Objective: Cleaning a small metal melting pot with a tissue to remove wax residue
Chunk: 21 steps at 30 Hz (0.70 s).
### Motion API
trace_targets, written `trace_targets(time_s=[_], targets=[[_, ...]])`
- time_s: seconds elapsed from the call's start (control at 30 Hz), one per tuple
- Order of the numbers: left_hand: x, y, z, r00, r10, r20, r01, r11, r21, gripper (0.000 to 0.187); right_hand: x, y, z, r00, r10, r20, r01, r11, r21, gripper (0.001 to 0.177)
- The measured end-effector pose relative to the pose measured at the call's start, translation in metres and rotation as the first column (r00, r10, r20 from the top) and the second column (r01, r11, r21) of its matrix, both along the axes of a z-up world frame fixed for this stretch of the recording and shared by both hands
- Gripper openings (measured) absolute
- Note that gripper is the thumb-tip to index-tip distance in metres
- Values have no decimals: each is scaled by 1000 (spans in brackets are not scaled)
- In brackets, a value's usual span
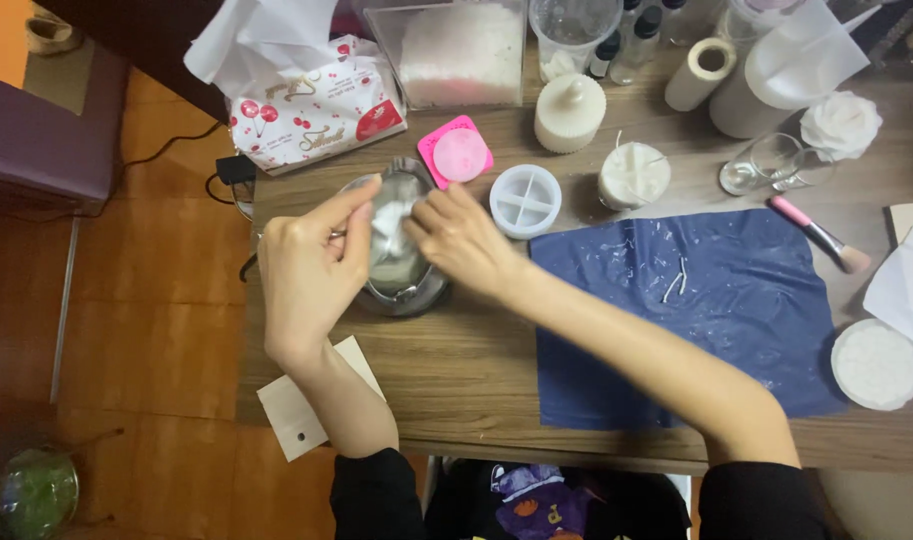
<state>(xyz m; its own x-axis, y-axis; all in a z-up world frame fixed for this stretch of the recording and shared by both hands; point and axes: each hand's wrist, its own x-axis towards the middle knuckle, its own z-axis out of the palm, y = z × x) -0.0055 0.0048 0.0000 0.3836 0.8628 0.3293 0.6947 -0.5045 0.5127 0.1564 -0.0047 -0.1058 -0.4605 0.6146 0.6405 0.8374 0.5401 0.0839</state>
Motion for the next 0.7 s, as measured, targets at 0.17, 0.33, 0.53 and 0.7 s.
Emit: trace_targets(time_s=[0.17, 0.33, 0.53, 0.7], targets=[[4, -2, 6, 1000, 5, 7, -5, 1000, 6, 28, -22, -11, 23, 899, -2, -438, -286, 754, -591, 12], [7, -3, 13, 1000, -8, -18, 8, 1000, -14, 32, -35, 12, 11, 607, -67, -792, -512, 729, -454, 8], [0, 0, 10, 982, 91, -165, -86, 996, 38, 32, -32, 22, 2, 996, -77, -33, 76, 996, -50, 18], [2, 7, 1, 985, 75, -156, -60, 993, 98, 30, -29, 6, 21, 935, 90, -343, -274, 798, -537, 10]])
